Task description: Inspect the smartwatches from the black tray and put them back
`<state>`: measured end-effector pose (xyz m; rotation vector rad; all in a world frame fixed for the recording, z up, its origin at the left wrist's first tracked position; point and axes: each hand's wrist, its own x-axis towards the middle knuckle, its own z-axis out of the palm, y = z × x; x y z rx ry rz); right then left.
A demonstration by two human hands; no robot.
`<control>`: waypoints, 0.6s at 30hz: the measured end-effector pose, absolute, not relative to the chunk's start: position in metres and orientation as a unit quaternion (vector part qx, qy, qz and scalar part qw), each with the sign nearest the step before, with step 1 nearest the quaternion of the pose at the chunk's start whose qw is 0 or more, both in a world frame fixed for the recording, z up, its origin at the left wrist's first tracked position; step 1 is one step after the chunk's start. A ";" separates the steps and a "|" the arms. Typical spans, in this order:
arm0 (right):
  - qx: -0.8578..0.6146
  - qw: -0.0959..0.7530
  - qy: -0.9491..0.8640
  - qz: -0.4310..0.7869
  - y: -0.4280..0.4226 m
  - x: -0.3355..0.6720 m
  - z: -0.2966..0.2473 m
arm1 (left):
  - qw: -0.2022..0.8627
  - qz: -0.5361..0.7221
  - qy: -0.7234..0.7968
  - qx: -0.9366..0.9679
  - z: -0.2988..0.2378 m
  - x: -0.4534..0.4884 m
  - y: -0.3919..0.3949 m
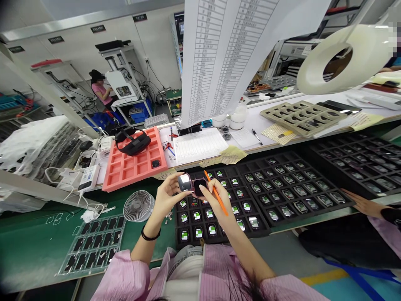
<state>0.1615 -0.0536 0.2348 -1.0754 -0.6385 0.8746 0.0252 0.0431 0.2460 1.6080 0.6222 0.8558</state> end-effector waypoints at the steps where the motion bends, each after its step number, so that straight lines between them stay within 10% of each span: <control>1: -0.487 0.724 -0.286 0.396 -0.054 0.161 0.235 | 0.576 0.365 0.267 0.681 0.246 0.025 0.043; 10: -0.492 0.712 -0.306 0.396 -0.048 0.169 0.226 | 0.672 0.315 0.282 0.608 0.238 0.024 0.054; 18: -0.493 0.680 -0.369 0.397 -0.035 0.177 0.230 | 0.547 0.410 0.261 0.681 0.237 0.019 0.045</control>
